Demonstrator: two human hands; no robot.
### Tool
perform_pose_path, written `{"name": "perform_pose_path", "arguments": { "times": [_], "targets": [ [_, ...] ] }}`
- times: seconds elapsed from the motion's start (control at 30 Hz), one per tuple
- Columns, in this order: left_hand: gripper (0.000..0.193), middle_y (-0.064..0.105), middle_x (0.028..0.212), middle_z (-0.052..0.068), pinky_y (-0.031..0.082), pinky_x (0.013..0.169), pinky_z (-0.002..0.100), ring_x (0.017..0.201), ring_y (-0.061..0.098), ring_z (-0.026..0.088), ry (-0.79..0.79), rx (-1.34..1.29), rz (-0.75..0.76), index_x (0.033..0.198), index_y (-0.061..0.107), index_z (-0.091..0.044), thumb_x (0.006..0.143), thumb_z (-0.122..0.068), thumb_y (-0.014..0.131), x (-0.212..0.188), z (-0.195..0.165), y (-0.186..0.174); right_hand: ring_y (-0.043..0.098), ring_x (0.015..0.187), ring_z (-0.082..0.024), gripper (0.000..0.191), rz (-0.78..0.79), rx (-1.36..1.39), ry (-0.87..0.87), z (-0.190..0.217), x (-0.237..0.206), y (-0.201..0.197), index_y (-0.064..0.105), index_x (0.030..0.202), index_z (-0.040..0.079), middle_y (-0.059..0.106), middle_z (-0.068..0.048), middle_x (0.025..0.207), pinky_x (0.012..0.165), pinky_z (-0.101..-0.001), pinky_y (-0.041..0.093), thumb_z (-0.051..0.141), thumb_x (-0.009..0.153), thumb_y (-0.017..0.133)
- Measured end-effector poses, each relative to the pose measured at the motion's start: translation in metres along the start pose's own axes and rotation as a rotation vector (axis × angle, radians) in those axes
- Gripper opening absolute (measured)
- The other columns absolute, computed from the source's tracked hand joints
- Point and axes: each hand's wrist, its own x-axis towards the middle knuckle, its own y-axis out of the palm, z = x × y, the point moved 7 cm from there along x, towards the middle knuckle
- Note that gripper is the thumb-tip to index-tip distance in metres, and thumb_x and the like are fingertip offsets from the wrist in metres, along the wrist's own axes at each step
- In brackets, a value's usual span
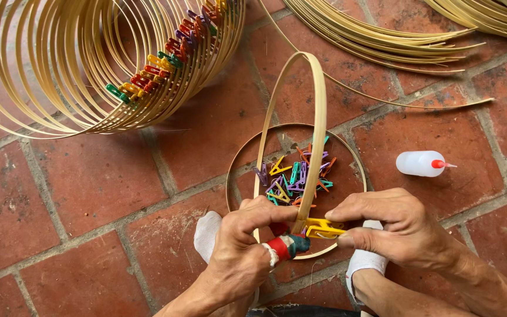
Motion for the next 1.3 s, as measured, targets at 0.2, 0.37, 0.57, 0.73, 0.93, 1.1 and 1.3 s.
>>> {"name": "perform_pose_path", "arguments": {
  "times": [0.2, 0.37, 0.57, 0.73, 0.93, 1.1, 1.3],
  "targets": [
    [0.037, 0.067, 0.09, 0.004, 0.05, 0.085, 0.032, 0.094, 0.059, 0.017, -0.071, -0.033, 0.059, 0.112, 0.079, -0.004, 0.075, 0.005, 0.078, -0.003, 0.001, 0.001, 0.078, 0.089, -0.023, 0.028, 0.031, -0.029, -0.064, 0.016, 0.009, 0.005, 0.074, 0.107, -0.006, 0.082, -0.014, 0.099, 0.075, -0.0317, 0.064, 0.008, 0.084, 0.08],
    [0.037, 0.065, 0.087, 0.005, 0.048, 0.083, 0.033, 0.092, 0.058, 0.018, -0.075, -0.099, 0.035, 0.11, 0.08, -0.003, 0.075, 0.006, 0.078, -0.006, 0.001, 0.001, 0.08, 0.096, -0.026, 0.04, 0.051, 0.016, -0.108, 0.014, 0.008, 0.005, 0.07, 0.117, -0.007, 0.08, -0.018, 0.109, 0.081, -0.0332, 0.064, 0.012, 0.084, 0.081],
    [0.038, 0.066, 0.088, 0.004, 0.049, 0.08, 0.032, 0.089, 0.059, 0.017, 0.005, -0.065, 0.038, 0.113, 0.079, -0.004, 0.076, 0.005, 0.08, -0.006, -0.002, -0.002, 0.076, 0.082, -0.019, 0.032, -0.192, -0.076, 0.111, -0.073, -0.013, -0.005, 0.074, 0.123, 0.004, 0.08, -0.01, 0.094, 0.071, -0.0334, 0.06, 0.022, 0.097, 0.068],
    [0.041, 0.065, 0.088, 0.005, 0.05, 0.079, 0.031, 0.088, 0.061, 0.016, -0.159, -0.05, 0.035, 0.111, 0.081, -0.005, 0.071, 0.005, 0.082, -0.006, 0.01, 0.0, 0.073, 0.084, -0.026, 0.036, 0.138, -0.484, 0.197, -0.216, -0.024, 0.085, 0.074, 0.12, 0.02, 0.075, -0.008, 0.101, 0.072, -0.0385, 0.058, 0.036, 0.088, 0.07],
    [0.028, 0.07, 0.09, 0.003, 0.055, 0.078, 0.029, 0.085, 0.067, 0.014, -0.038, 0.045, 0.093, 0.103, 0.079, -0.005, 0.076, -0.002, 0.084, 0.0, -0.002, 0.001, 0.071, 0.084, -0.026, 0.021, 0.215, -0.582, 0.185, -0.268, -0.044, 0.105, 0.077, 0.1, 0.02, 0.073, -0.005, 0.091, 0.07, -0.0393, 0.057, 0.034, 0.085, 0.071],
    [0.023, 0.071, 0.082, 0.004, 0.053, 0.066, 0.03, 0.076, 0.067, 0.013, -0.055, 0.179, 0.11, 0.092, 0.08, -0.005, 0.071, -0.011, 0.088, -0.001, 0.005, -0.001, 0.069, 0.075, -0.017, 0.02, -0.108, -0.51, 0.289, -0.14, -0.021, -0.006, 0.074, 0.096, 0.007, 0.071, -0.005, 0.082, 0.067, -0.0342, 0.057, 0.02, 0.08, 0.076],
    [0.022, 0.072, 0.079, 0.005, 0.051, 0.067, 0.032, 0.077, 0.066, 0.015, -0.002, 0.293, 0.162, 0.089, 0.083, -0.009, 0.068, -0.013, 0.089, -0.002, 0.008, 0.01, 0.074, 0.091, -0.018, 0.033, -0.258, -0.128, -0.142, 0.086, 0.01, -0.054, 0.059, 0.113, 0.001, 0.071, -0.01, 0.101, 0.082, -0.0323, 0.063, 0.014, 0.087, 0.076]
  ]
}}
